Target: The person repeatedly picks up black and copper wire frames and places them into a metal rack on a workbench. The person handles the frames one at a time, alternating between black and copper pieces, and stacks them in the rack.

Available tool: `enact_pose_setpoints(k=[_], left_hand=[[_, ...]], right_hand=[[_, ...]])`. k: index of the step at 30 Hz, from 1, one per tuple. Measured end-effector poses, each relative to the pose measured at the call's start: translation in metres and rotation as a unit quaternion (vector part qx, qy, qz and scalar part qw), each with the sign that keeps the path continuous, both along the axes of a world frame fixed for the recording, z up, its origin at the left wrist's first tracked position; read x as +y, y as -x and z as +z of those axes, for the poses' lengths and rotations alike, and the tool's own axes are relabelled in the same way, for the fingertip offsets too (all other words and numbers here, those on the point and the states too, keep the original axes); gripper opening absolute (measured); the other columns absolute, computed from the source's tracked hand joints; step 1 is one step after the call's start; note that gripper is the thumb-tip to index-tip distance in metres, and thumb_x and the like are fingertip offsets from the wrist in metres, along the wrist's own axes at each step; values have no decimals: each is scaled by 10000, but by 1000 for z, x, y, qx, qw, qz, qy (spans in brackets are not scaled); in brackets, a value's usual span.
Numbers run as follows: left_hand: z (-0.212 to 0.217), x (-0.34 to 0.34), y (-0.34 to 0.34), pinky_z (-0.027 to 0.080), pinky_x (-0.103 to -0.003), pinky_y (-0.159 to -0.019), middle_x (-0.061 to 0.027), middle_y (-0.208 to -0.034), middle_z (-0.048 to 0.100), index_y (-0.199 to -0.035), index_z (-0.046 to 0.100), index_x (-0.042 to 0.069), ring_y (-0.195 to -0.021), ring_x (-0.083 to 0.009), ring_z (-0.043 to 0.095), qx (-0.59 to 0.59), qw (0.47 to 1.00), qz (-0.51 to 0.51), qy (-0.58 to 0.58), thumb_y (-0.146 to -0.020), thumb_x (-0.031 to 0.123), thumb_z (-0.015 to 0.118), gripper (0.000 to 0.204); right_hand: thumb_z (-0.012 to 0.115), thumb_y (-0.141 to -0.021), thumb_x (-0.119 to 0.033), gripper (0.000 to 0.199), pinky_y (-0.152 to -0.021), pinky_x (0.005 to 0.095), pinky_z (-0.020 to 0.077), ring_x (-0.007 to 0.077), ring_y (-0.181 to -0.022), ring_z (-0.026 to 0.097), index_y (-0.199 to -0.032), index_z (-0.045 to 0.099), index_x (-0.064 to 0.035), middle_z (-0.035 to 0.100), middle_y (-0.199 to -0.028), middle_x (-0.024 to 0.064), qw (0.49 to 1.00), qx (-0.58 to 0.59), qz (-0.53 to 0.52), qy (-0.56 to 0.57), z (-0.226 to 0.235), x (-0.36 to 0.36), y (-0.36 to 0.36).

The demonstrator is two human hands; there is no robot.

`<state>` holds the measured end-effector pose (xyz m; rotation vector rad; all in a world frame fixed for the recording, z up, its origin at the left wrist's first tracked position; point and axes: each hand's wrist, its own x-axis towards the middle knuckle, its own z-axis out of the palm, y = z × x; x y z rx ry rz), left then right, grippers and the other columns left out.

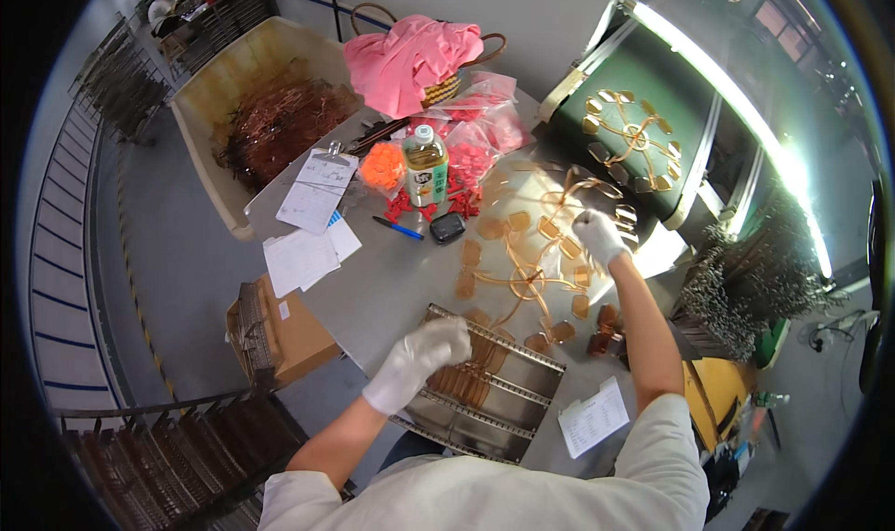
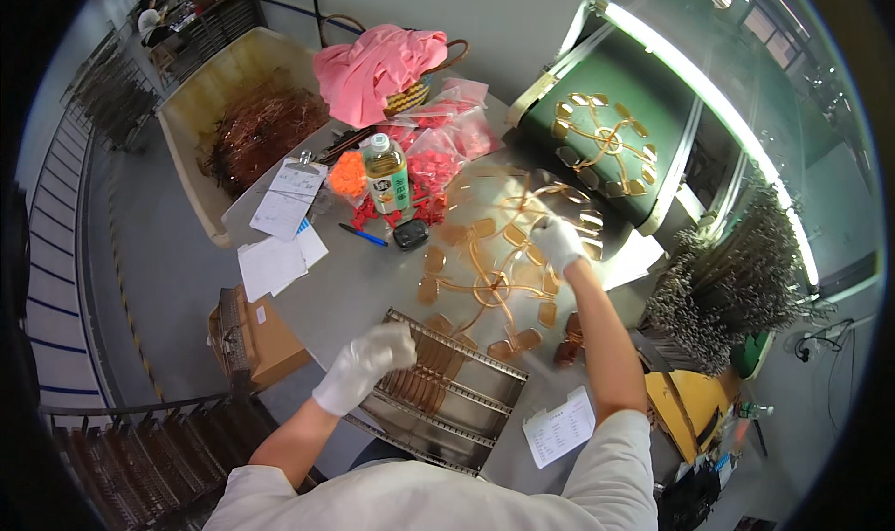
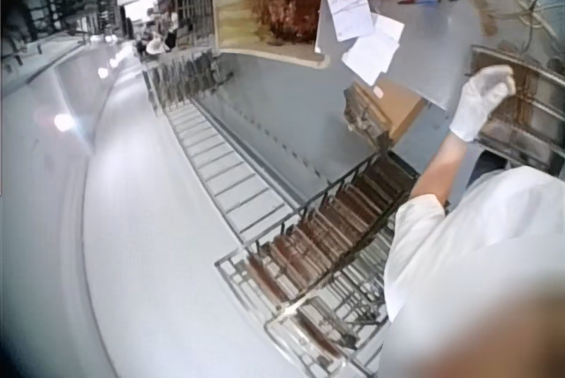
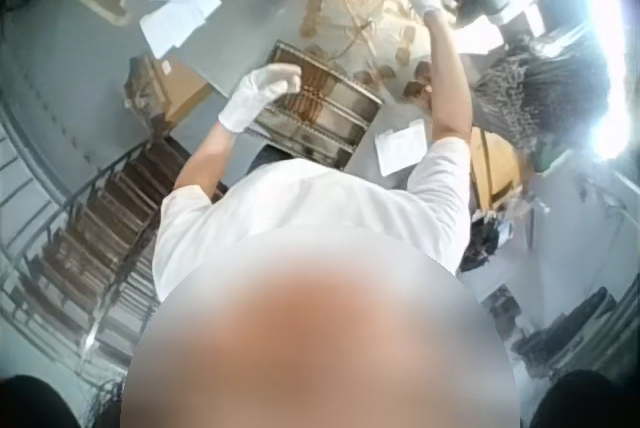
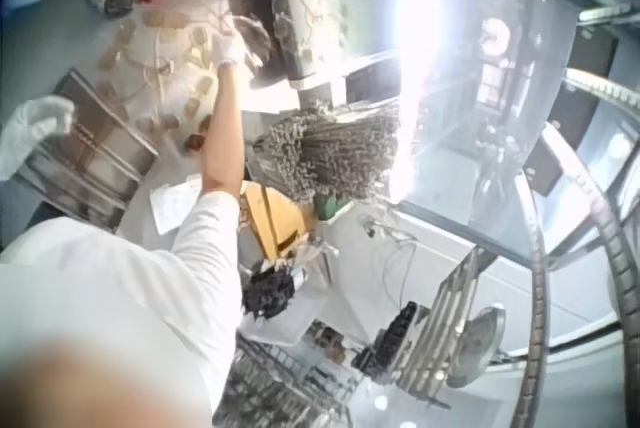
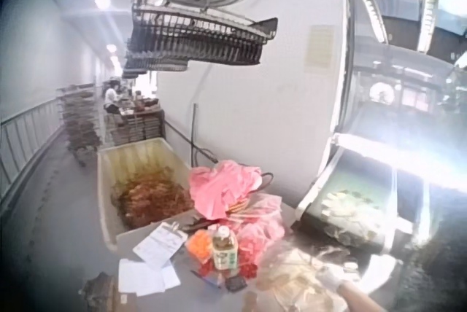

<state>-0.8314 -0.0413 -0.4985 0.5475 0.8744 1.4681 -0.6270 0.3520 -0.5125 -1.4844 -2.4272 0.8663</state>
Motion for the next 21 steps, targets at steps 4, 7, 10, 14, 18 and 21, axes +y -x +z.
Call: enact_pose_setpoints(k=[4,7,10,14,18,21], left_hand=[[3,70,-26,460,-460,-1140,-113,-1424,568,-1587,333,139,-1275,-286,595,-236,962,101,-93,-972,226,726,735],[27,92,-34,491,-512,-1115,-137,-1428,557,-1581,335,178,-1254,-325,610,-219,951,110,-190,-931,218,765,780],[51,81,-15,537,-541,-1068,-175,-1411,559,-1552,359,185,-1265,-345,612,-82,949,167,-254,-908,185,769,763],[89,33,25,607,-583,-939,-133,-1439,571,-1579,315,281,-1295,-333,602,-146,953,220,-150,-1083,290,539,544],[82,-16,64,638,-478,-800,-145,-1528,499,-1573,372,287,-1382,-378,521,-148,947,213,-190,-996,474,650,668],[78,-59,85,655,-472,-769,-230,-1596,390,-1635,267,300,-1437,-473,434,-164,937,254,-175,-1015,353,660,736]], right_hand=[[640,-907,-69,119,-694,349,552,259,-695,679,-992,712,-28,698,-805,170,985,115,121,-42,98,-158,2],[694,-910,-52,156,-743,320,549,229,-746,681,-1061,712,-22,699,-865,162,969,152,189,44,142,-232,10],[700,-934,-74,211,-693,314,535,177,-719,657,-1140,715,-33,722,-844,126,957,251,-58,-133,96,-204,1],[729,-938,-191,421,-682,320,551,180,-718,674,-1308,618,-23,707,-876,94,960,197,-170,102,-28,-130,-4],[729,-949,-235,340,-581,288,527,135,-675,678,-1219,694,-31,742,-867,79,911,208,-198,298,-129,-101,5],[718,-958,-218,184,-532,273,487,118,-597,636,-915,748,-41,712,-712,71,953,169,-238,80,-118,-94,20]])
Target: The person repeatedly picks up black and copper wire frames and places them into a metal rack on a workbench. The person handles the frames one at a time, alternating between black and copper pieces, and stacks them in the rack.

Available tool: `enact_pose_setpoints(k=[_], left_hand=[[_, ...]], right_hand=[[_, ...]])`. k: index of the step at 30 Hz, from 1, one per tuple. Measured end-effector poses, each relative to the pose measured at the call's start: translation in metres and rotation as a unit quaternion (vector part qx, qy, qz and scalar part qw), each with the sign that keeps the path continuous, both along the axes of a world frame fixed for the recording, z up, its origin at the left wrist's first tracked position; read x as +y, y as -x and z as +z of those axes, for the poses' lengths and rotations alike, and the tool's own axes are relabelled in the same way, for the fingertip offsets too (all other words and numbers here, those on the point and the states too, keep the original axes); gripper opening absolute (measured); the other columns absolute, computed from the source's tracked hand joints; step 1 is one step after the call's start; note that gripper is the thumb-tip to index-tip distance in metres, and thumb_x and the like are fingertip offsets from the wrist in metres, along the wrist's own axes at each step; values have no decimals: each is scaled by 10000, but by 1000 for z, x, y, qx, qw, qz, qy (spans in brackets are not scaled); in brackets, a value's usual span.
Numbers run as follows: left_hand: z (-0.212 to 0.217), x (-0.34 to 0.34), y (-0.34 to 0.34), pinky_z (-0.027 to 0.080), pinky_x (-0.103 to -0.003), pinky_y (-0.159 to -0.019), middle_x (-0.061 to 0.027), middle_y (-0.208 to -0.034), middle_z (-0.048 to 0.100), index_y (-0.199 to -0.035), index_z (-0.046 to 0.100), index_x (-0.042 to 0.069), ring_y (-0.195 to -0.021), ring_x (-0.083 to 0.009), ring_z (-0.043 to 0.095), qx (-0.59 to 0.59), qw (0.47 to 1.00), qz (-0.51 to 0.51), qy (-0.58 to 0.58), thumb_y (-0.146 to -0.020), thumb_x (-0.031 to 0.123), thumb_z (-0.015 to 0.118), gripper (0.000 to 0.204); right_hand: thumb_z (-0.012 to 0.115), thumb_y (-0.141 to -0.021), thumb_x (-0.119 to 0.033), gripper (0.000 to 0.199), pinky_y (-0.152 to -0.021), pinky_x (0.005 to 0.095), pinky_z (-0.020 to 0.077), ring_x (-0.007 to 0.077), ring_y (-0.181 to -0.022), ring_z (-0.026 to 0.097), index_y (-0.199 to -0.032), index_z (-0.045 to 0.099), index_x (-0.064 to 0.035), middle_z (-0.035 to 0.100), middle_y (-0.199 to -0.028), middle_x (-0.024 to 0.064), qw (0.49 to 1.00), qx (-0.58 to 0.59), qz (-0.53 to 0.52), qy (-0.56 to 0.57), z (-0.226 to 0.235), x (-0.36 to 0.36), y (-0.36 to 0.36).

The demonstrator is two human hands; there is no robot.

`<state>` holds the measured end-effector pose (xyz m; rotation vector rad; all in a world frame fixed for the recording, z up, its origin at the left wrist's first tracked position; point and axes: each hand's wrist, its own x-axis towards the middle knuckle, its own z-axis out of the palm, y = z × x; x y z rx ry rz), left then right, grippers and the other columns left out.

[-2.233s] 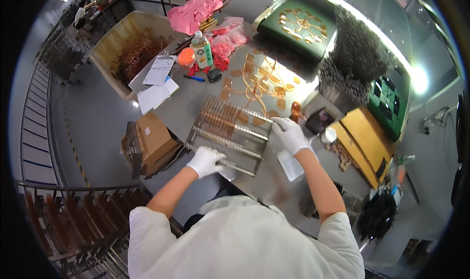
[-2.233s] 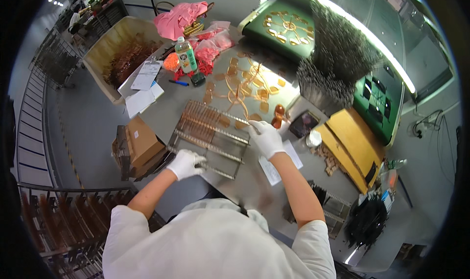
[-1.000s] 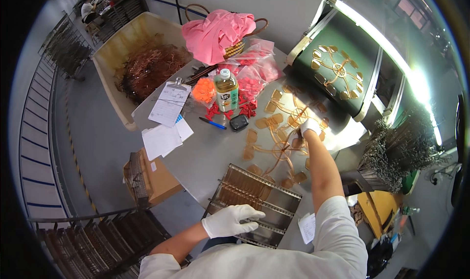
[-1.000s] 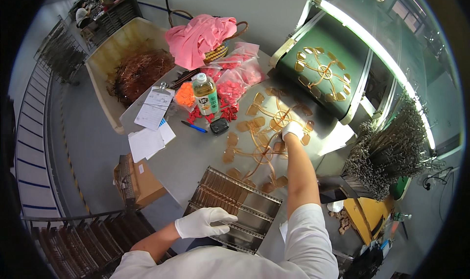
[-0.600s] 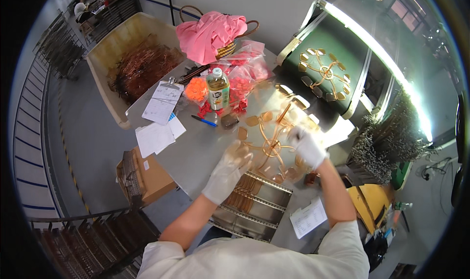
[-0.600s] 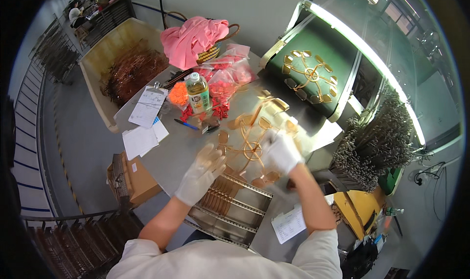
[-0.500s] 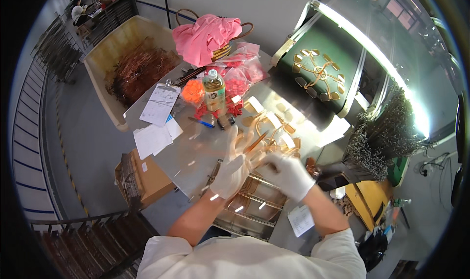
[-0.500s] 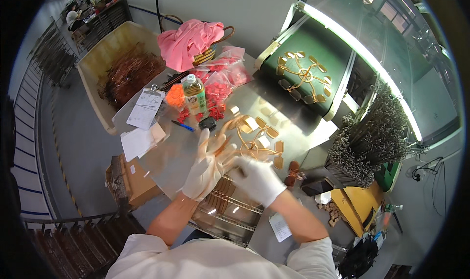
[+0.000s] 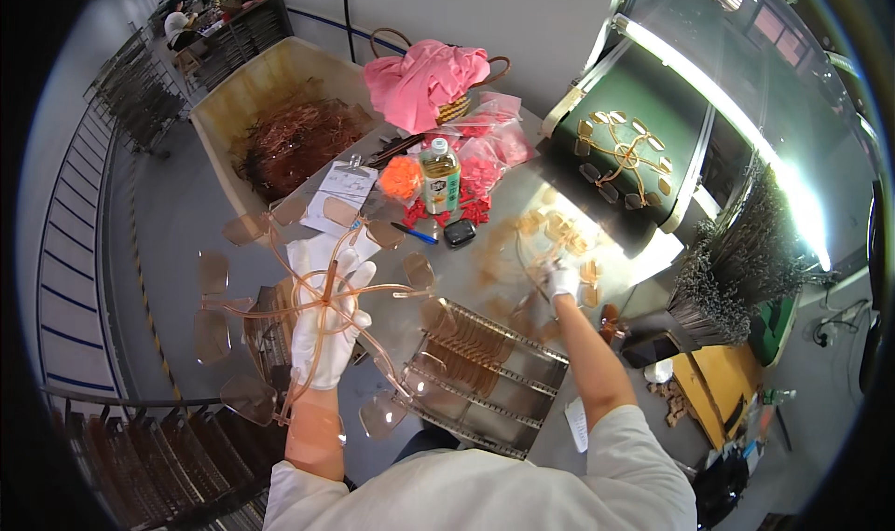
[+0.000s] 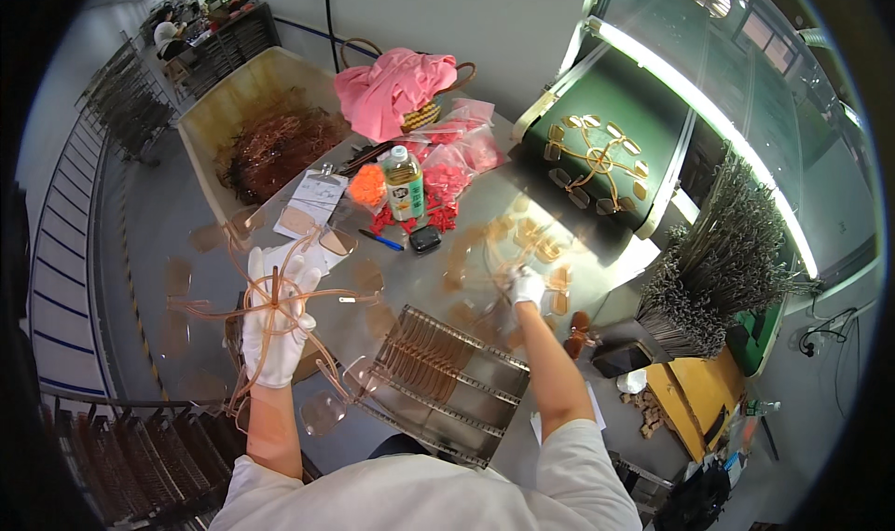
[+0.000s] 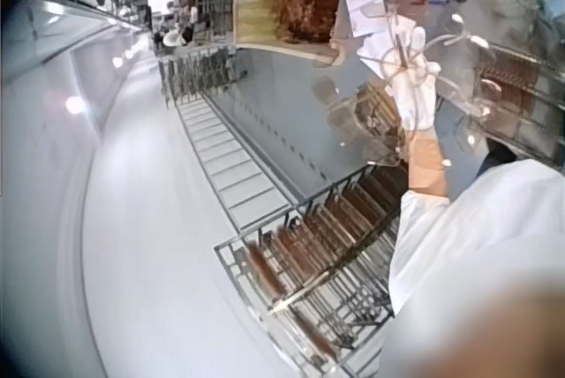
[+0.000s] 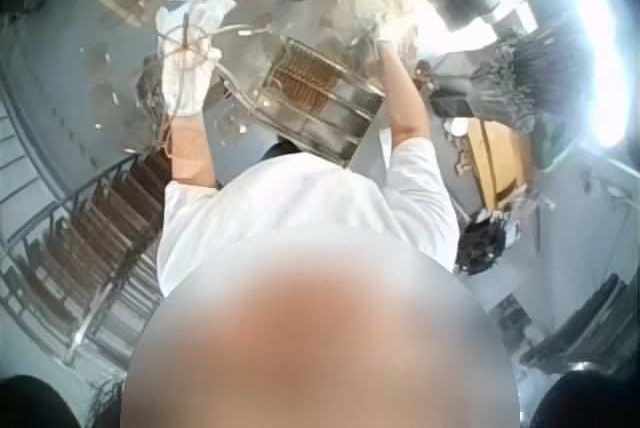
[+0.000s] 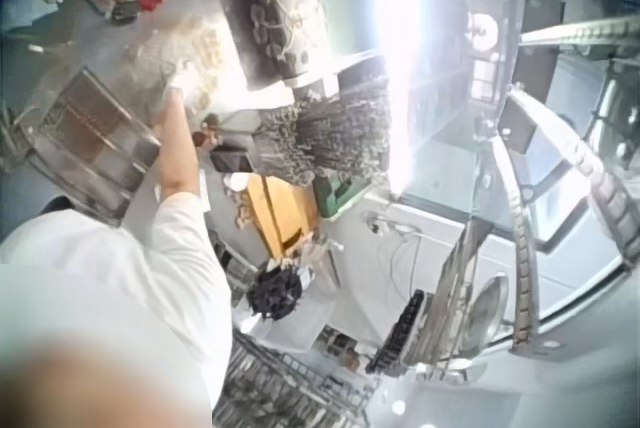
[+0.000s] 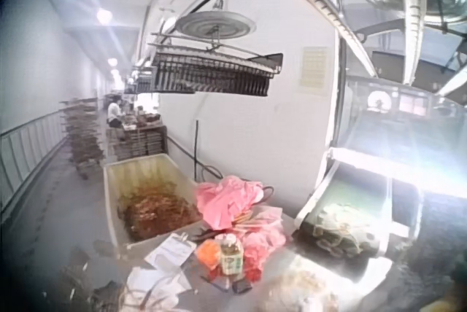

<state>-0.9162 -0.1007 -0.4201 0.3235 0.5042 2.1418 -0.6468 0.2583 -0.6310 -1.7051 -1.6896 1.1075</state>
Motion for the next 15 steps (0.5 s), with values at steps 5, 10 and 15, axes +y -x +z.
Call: enact_pose_setpoints(k=[5,10,15], left_hand=[[6,-10,3,616,-379,-794,-223,-1581,422,-1536,417,215,-1428,-430,469,61,996,-58,-12,-1005,181,678,592],[-28,54,-48,568,-338,-749,-125,-1442,558,-1533,413,307,-1250,-296,608,77,977,-192,56,-1020,492,618,583],[-27,97,-132,591,-452,-945,-191,-1314,594,-1519,363,145,-1124,-342,654,24,949,-304,-75,-1037,293,631,571]], right_hand=[[657,-1022,-239,239,-527,243,402,81,-563,549,-996,738,-16,648,-687,6,965,253,52,-48,125,-6,-7],[602,-1035,-140,205,-569,236,409,59,-603,527,-1013,724,24,638,-747,-7,937,313,152,-19,289,-186,-12],[689,-964,-106,93,-644,271,524,142,-681,665,-1021,722,-39,721,-841,66,913,106,254,-301,332,-287,-36]])
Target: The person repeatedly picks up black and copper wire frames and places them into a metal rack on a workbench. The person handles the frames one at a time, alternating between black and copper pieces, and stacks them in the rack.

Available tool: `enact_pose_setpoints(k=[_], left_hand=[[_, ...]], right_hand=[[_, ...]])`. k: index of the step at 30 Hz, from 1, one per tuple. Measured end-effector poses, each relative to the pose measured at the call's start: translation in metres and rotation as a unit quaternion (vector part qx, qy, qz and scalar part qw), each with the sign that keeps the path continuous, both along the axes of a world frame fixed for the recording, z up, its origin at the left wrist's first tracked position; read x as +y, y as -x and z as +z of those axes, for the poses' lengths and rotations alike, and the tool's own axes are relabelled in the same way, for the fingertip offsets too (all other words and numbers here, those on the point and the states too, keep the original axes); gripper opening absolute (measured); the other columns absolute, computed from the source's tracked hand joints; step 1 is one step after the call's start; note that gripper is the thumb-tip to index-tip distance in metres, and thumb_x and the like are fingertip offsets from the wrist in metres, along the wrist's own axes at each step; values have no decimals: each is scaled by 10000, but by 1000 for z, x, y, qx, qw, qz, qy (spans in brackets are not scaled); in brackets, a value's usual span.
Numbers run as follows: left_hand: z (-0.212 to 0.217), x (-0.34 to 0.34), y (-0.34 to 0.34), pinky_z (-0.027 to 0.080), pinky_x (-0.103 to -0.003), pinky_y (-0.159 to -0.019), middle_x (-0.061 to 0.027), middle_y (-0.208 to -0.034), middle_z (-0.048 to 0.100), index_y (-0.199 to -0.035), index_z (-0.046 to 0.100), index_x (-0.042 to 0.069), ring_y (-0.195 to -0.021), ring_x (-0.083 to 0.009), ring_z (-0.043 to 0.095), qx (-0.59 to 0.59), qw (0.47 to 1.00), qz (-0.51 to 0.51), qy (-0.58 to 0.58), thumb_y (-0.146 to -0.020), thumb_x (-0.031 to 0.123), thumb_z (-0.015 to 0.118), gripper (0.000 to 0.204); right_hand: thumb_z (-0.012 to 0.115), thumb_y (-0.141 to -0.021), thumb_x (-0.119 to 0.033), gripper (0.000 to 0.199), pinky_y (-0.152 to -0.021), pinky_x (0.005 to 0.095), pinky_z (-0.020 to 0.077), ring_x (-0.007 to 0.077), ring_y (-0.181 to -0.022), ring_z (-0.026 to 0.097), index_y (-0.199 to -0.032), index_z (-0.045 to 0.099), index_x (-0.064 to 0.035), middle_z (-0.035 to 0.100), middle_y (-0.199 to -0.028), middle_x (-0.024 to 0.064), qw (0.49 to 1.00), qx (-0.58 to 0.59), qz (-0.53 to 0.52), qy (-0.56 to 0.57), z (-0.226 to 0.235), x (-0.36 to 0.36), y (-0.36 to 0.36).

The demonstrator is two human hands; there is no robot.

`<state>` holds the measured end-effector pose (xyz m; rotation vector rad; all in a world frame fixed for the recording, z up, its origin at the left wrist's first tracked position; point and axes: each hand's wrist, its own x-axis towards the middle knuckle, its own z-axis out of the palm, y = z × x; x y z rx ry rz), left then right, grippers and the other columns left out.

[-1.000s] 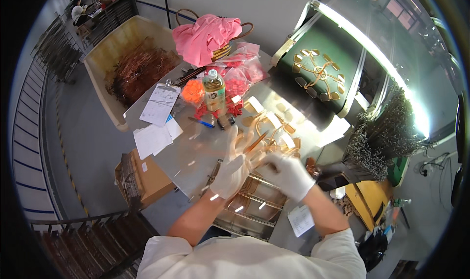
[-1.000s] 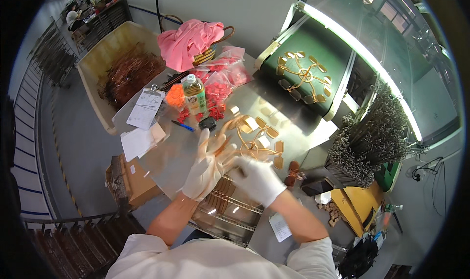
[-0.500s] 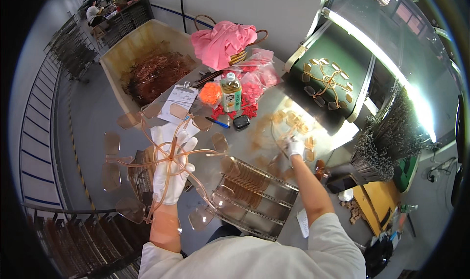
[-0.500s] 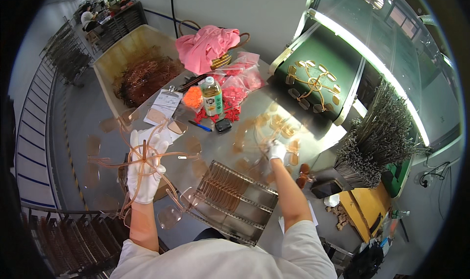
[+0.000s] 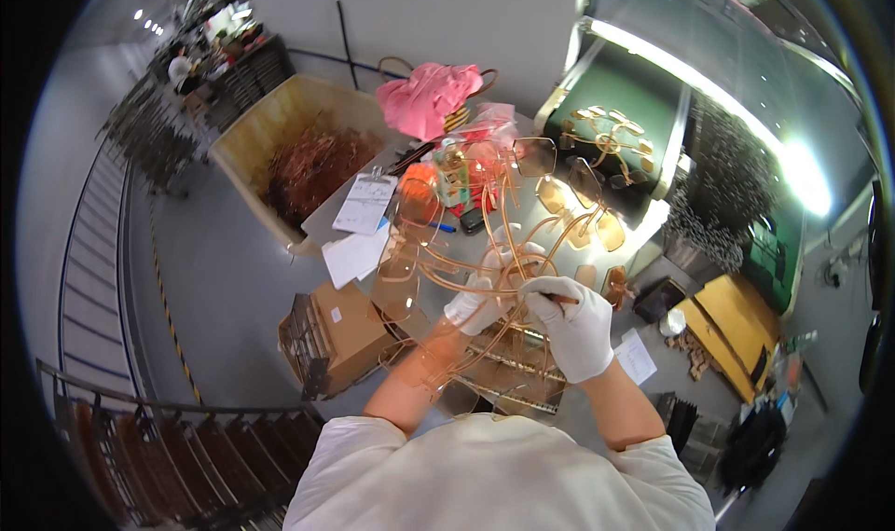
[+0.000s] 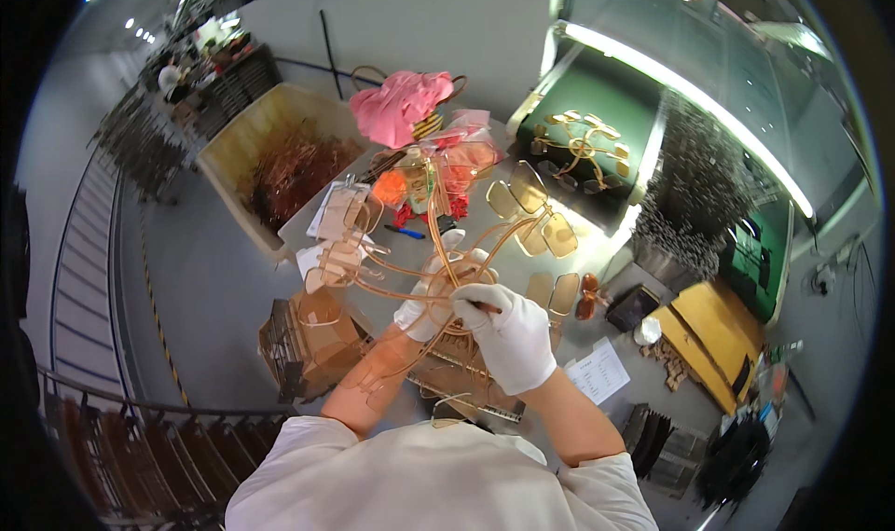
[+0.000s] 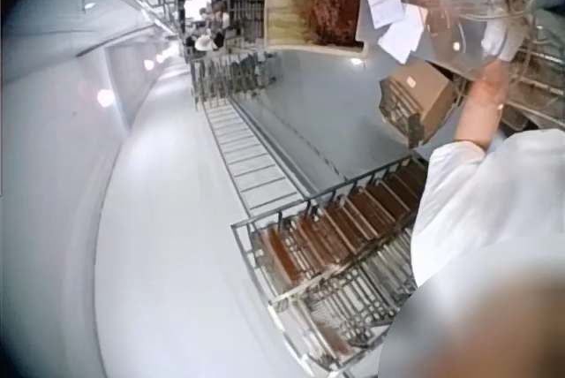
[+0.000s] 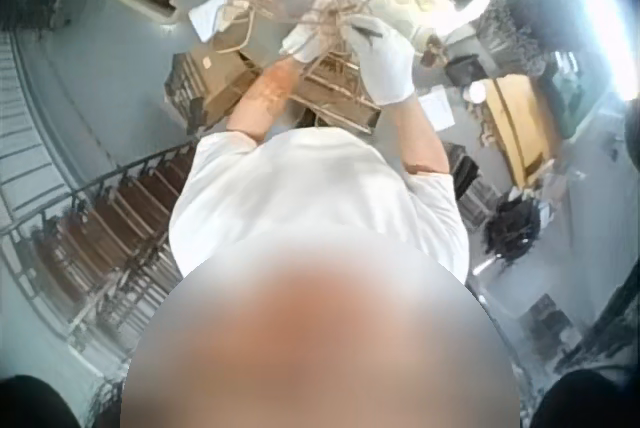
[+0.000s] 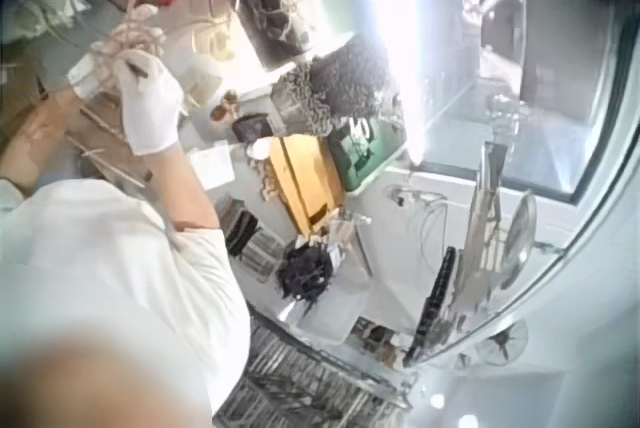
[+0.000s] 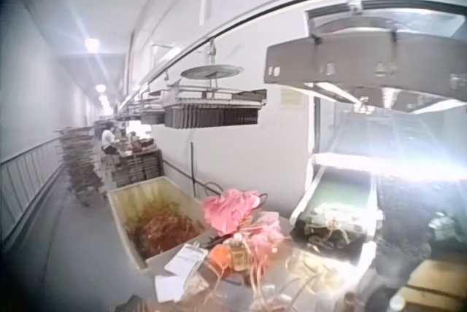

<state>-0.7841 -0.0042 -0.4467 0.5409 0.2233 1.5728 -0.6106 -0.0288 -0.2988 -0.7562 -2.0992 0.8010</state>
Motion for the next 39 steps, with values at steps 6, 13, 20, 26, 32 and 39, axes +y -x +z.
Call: enact_pose_setpoints(k=[6,13,20,26,32,39], left_hand=[[30,4,-45,593,-404,-920,-157,-1267,640,-1438,401,110,-1054,-291,683,72,991,-71,-84,-1029,349,614,519],[47,1,-69,581,-370,-951,-161,-1238,676,-1382,471,78,-1106,-250,698,239,944,-15,-226,-971,280,734,529],[43,-6,-71,607,-399,-921,-263,-1292,623,-1477,352,186,-1156,-366,672,321,916,-18,-239,-972,179,716,622],[33,-6,-54,568,-368,-925,-131,-1247,617,-1363,501,99,-1113,-243,653,321,915,20,-242,-903,192,769,541],[47,1,-30,574,-399,-964,-76,-1247,573,-1384,397,114,-1191,-235,615,221,958,66,-171,-778,41,804,734],[117,-8,-7,556,-372,-896,-116,-1132,578,-1300,439,95,-1061,-257,631,623,742,217,-118,-701,157,852,730]], right_hand=[[731,-911,-158,111,-673,355,561,284,-760,717,-1010,717,-110,740,-910,85,995,-14,-81,-58,12,-26,-40],[756,-908,-145,120,-667,371,566,289,-751,726,-1010,706,-110,737,-870,94,988,18,-136,-68,10,-36,-59],[753,-905,-121,105,-667,380,571,306,-744,728,-998,708,-106,733,-841,128,987,47,-136,-66,-1,-37,-53],[699,-949,-40,136,-707,306,573,150,-761,711,-1081,732,-47,743,-900,95,984,54,-119,125,4,-40,-40],[733,-876,-40,586,-887,347,571,171,-987,712,-1432,550,-41,725,-1109,130,983,51,-35,175,9,-59,-62],[782,-828,-170,607,-830,420,535,332,-900,679,-1364,538,-25,669,-974,119,986,-119,94,72,-29,-48,-17]])
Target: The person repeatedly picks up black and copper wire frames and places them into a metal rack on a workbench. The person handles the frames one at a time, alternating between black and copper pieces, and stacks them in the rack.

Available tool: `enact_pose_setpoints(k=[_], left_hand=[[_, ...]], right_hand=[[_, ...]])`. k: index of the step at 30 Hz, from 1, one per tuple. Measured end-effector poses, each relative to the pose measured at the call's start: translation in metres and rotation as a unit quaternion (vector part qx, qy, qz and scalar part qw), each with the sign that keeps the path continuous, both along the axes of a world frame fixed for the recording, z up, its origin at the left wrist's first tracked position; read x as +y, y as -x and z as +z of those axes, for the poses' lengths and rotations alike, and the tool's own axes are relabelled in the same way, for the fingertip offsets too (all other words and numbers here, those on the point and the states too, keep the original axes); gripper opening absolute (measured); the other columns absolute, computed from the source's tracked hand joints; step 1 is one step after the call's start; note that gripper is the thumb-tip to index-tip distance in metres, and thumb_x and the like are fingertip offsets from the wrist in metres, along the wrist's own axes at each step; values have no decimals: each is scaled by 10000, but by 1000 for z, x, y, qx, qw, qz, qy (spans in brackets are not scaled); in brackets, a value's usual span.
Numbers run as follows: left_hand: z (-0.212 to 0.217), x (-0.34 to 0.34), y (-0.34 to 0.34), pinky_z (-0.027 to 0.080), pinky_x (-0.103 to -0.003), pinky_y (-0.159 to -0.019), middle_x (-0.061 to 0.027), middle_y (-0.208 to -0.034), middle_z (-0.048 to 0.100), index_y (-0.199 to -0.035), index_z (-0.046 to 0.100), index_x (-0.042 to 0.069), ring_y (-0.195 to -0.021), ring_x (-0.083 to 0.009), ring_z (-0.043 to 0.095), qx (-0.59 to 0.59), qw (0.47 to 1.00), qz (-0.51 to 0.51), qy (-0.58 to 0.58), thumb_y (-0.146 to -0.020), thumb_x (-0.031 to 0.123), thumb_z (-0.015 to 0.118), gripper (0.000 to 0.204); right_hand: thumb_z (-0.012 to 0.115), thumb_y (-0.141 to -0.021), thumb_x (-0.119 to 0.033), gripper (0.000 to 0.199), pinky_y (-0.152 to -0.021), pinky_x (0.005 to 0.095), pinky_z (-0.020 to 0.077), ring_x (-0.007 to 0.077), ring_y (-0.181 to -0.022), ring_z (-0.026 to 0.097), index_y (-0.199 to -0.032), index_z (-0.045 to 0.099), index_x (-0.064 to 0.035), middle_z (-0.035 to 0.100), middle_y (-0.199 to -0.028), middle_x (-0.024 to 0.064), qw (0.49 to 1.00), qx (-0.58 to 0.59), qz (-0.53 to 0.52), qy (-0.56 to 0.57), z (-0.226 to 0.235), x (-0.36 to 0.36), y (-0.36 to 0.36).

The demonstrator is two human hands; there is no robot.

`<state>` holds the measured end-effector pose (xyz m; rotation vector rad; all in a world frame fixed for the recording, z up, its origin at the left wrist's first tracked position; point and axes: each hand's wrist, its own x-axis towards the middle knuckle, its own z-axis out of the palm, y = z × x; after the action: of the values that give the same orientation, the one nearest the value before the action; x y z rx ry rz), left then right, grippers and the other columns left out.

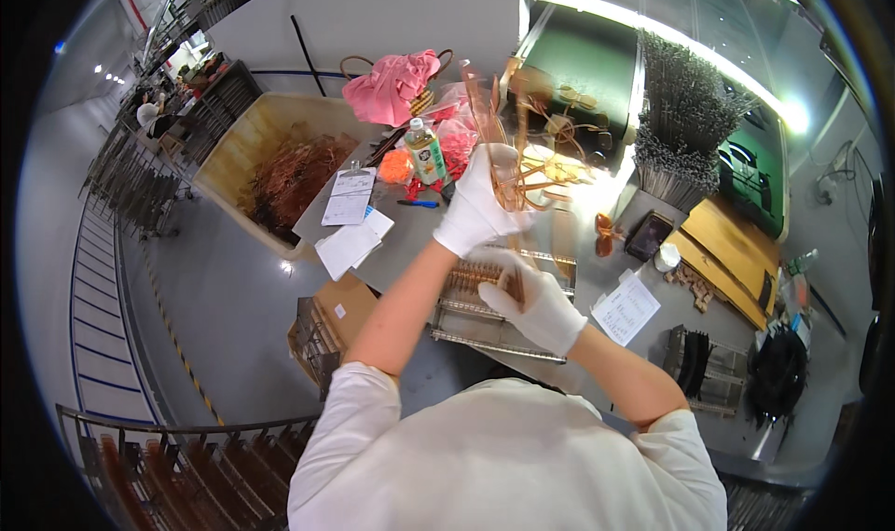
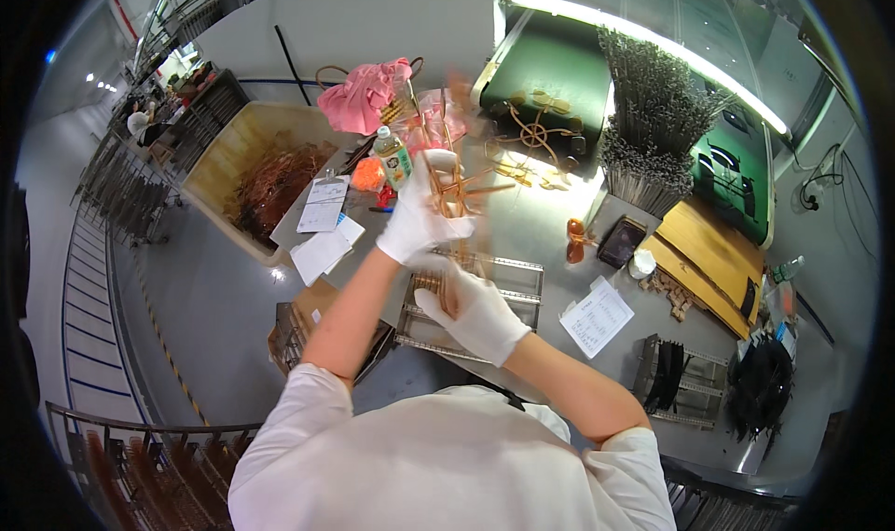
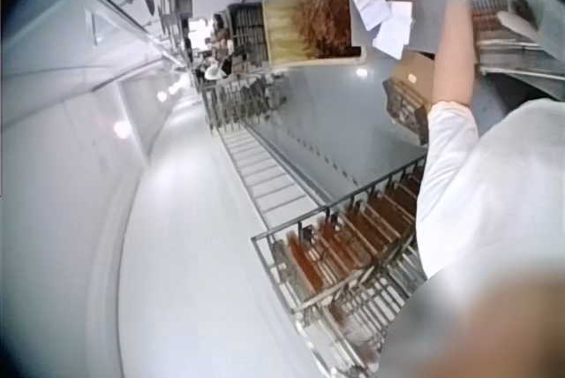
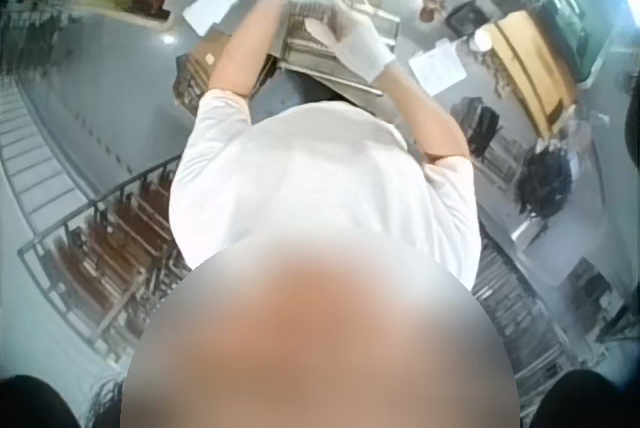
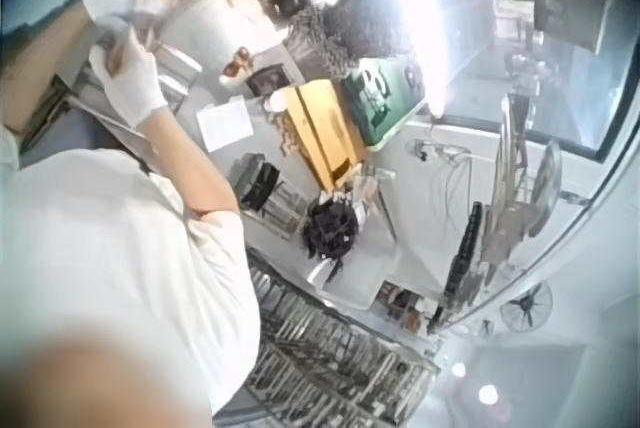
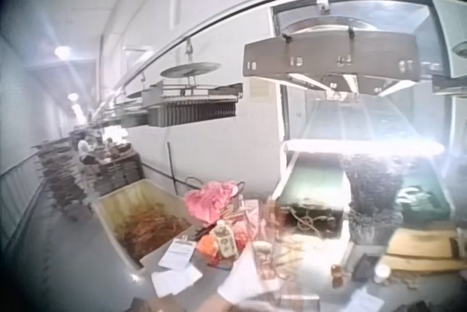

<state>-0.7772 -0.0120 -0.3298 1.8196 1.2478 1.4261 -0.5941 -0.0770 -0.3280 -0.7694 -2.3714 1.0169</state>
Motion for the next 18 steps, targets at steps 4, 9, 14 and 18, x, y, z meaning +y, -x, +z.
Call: enact_pose_setpoints(k=[4,9,14,18], left_hand=[[10,-11,24,537,-430,-951,-213,-1141,575,-1243,508,76,-1073,-399,619,320,942,46,86,-676,217,847,676],[26,-41,57,567,-487,-890,-203,-1133,557,-1287,515,120,-1065,-411,638,422,904,41,59,-679,177,844,694],[59,-59,20,598,-472,-700,-181,-1137,546,-1237,539,177,-998,-379,649,526,849,-39,3,-732,130,795,568],[49,-59,11,588,-446,-583,-179,-1140,540,-1248,548,223,-959,-379,648,620,783,-54,-11,-758,92,721,536]], right_hand=[[669,-936,-231,334,-702,414,531,282,-737,680,-1221,582,-82,661,-785,47,906,-296,28,-303,11,-14,-10],[539,-1051,-333,297,-603,377,517,213,-732,680,-1173,630,-79,700,-834,39,989,62,-50,-121,46,-10,-71],[394,-991,-761,853,-821,345,555,215,-958,683,-1412,544,-34,702,-1090,139,816,272,-59,507,11,66,-87],[588,-852,-816,966,-768,373,525,246,-868,650,-1415,491,-37,663,-984,112,682,367,178,607,-11,54,-70]])
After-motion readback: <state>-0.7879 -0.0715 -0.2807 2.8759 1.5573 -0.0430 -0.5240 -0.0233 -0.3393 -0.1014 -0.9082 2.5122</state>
